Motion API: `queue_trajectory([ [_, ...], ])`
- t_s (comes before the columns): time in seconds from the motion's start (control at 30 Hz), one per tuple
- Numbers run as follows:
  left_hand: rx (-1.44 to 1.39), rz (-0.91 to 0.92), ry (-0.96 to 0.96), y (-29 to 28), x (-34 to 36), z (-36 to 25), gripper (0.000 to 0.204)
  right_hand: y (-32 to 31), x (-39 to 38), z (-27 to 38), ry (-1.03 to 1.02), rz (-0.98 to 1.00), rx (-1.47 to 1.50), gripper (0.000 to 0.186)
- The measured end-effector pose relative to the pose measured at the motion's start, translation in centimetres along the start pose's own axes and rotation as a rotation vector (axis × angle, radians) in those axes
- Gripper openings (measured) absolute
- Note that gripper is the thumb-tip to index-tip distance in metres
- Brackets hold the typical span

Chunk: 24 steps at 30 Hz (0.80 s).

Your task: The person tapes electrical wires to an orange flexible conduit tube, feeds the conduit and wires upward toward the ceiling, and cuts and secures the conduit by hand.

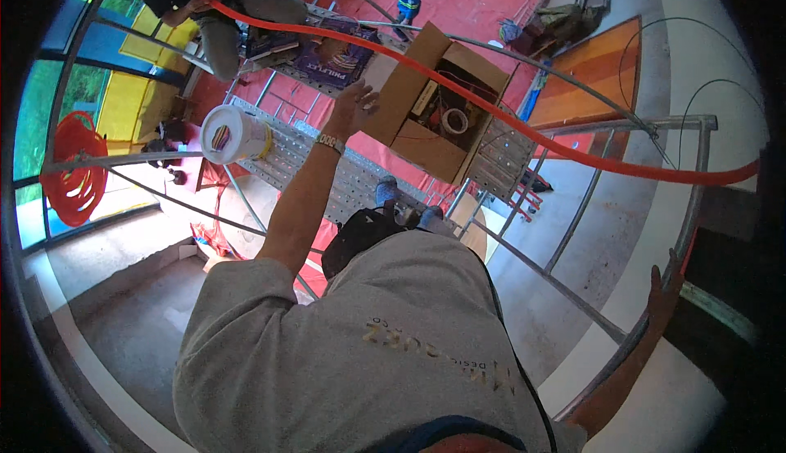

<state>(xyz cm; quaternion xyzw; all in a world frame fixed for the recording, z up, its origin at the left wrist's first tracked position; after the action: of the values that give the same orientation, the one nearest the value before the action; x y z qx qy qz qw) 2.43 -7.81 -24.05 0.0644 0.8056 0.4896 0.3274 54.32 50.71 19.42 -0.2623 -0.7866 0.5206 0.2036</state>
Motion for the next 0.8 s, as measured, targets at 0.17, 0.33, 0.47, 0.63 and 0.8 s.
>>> queue_trajectory([
  [0.17,-0.050,0.003,-0.152,5.9,4.9,1.9,0.052,-0.6,-0.4,0.1,-0.010,-0.010,-0.020,0.051],
  [0.33,-0.192,0.055,-0.216,5.9,10.3,2.5,0.063,0.2,0.9,-0.6,-0.004,0.057,0.011,0.049],
  [0.47,-0.123,0.156,-0.059,9.6,11.6,0.3,0.053,0.9,0.7,-1.0,0.016,-0.006,-0.003,0.048],
  [0.63,-0.120,0.338,-0.044,15.4,12.2,-3.1,0.029,0.1,0.6,-0.1,0.026,0.021,0.018,0.047],
  [0.8,-0.217,0.323,-0.035,19.1,12.3,-4.5,0.025,-0.4,0.6,-0.2,0.042,0.032,0.019,0.047],
])
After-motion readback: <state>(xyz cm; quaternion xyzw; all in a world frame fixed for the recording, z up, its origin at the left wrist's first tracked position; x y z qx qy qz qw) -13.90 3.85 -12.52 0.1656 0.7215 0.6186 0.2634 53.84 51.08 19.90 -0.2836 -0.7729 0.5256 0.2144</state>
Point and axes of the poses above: each hand's wrist, its own x-axis towards the middle knuckle, its own y-axis out of the palm, z = x × y, the point moved 3 cm from there along x, towards the middle knuckle, and after that the axes turned 15 degrees about -x, right-handed, at the moved point
